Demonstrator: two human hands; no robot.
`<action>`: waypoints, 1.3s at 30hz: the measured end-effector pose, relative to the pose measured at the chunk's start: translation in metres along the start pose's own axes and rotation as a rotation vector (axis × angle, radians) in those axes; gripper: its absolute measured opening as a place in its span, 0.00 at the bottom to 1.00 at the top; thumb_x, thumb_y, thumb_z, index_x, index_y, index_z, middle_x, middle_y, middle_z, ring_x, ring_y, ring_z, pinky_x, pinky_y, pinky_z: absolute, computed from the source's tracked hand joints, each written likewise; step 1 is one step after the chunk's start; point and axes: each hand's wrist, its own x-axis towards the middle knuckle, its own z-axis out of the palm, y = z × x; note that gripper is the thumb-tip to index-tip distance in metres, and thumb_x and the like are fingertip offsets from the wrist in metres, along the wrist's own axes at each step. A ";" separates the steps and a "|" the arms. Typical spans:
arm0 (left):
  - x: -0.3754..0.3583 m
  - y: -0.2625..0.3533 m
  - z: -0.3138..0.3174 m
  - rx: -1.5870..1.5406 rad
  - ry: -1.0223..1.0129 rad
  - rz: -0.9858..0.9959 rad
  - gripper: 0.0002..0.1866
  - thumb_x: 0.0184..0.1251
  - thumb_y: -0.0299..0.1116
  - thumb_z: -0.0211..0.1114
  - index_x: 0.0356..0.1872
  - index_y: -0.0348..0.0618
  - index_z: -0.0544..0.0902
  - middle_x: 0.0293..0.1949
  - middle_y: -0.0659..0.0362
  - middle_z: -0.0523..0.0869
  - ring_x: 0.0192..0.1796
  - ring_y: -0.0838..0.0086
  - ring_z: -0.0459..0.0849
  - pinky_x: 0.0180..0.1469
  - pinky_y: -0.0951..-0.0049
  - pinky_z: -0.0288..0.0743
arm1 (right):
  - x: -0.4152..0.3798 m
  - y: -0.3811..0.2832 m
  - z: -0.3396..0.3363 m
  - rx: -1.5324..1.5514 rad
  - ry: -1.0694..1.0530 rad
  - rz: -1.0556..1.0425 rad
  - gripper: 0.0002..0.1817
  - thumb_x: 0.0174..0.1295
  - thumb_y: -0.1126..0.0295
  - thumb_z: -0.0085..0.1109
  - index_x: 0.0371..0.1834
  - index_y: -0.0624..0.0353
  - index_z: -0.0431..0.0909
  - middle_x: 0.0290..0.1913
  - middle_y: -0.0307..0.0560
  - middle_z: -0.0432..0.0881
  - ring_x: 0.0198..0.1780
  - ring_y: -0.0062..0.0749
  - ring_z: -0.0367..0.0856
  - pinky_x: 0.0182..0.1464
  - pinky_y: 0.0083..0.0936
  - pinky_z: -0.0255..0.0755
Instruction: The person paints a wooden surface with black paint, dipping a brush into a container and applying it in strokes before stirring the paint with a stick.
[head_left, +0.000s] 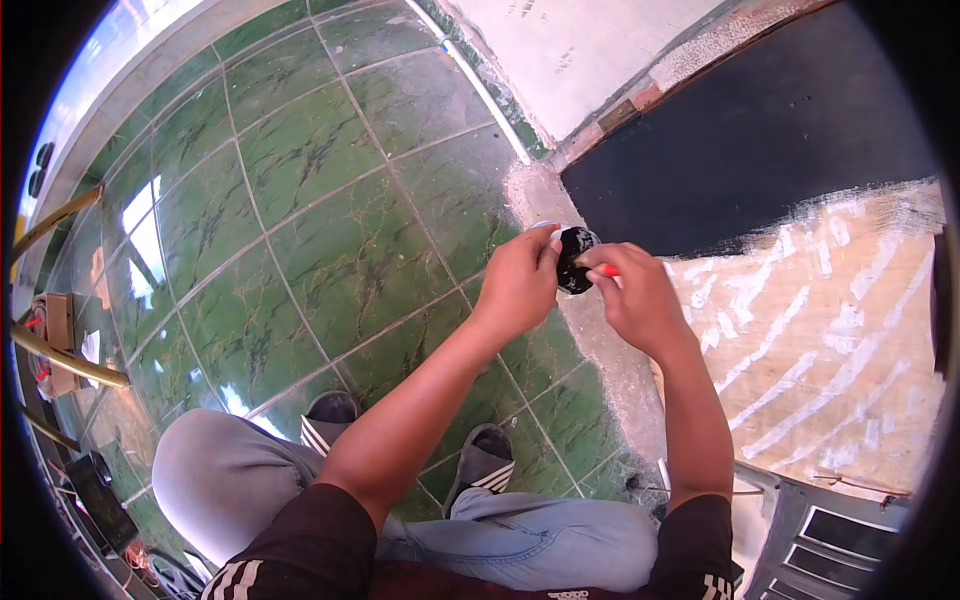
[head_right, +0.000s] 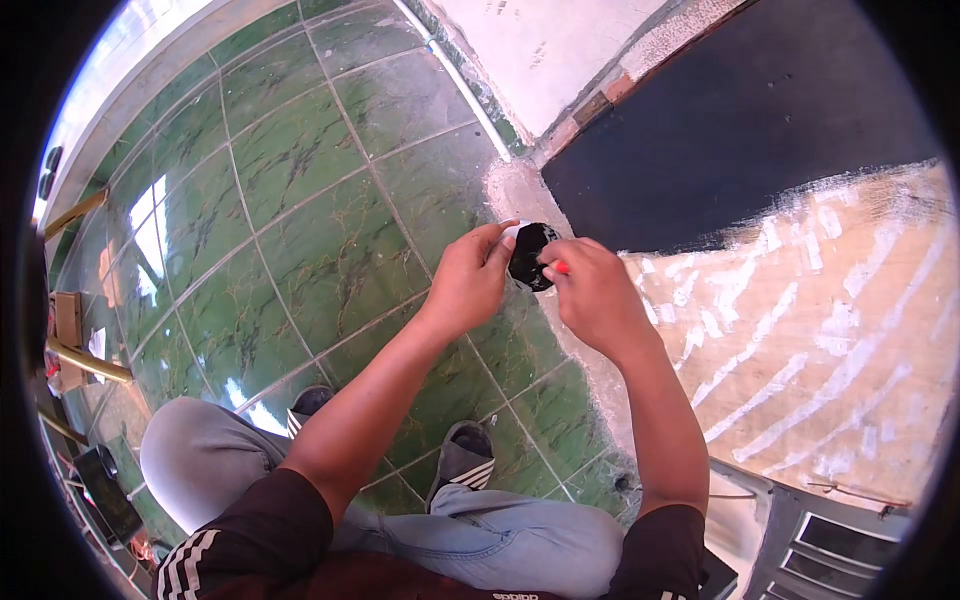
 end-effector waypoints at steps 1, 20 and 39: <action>-0.001 0.000 -0.002 0.010 0.003 -0.011 0.17 0.81 0.31 0.56 0.60 0.31 0.81 0.36 0.53 0.87 0.38 0.79 0.79 0.45 0.72 0.75 | -0.004 -0.010 -0.009 0.047 0.070 0.033 0.07 0.62 0.80 0.63 0.43 0.63 0.80 0.41 0.56 0.85 0.44 0.53 0.84 0.48 0.39 0.78; -0.006 -0.014 0.005 0.061 0.012 -0.086 0.18 0.77 0.35 0.57 0.57 0.34 0.84 0.46 0.40 0.88 0.51 0.48 0.88 0.55 0.58 0.78 | -0.054 0.008 0.009 0.206 0.242 -0.032 0.10 0.58 0.84 0.65 0.42 0.65 0.80 0.48 0.55 0.88 0.50 0.52 0.86 0.53 0.37 0.79; -0.001 -0.036 0.019 -0.032 0.044 -0.181 0.18 0.79 0.40 0.57 0.38 0.33 0.82 0.28 0.46 0.82 0.32 0.57 0.80 0.39 0.58 0.72 | -0.105 0.071 -0.003 0.699 0.290 0.203 0.08 0.69 0.82 0.62 0.48 0.63 0.78 0.56 0.52 0.85 0.53 0.25 0.82 0.50 0.20 0.76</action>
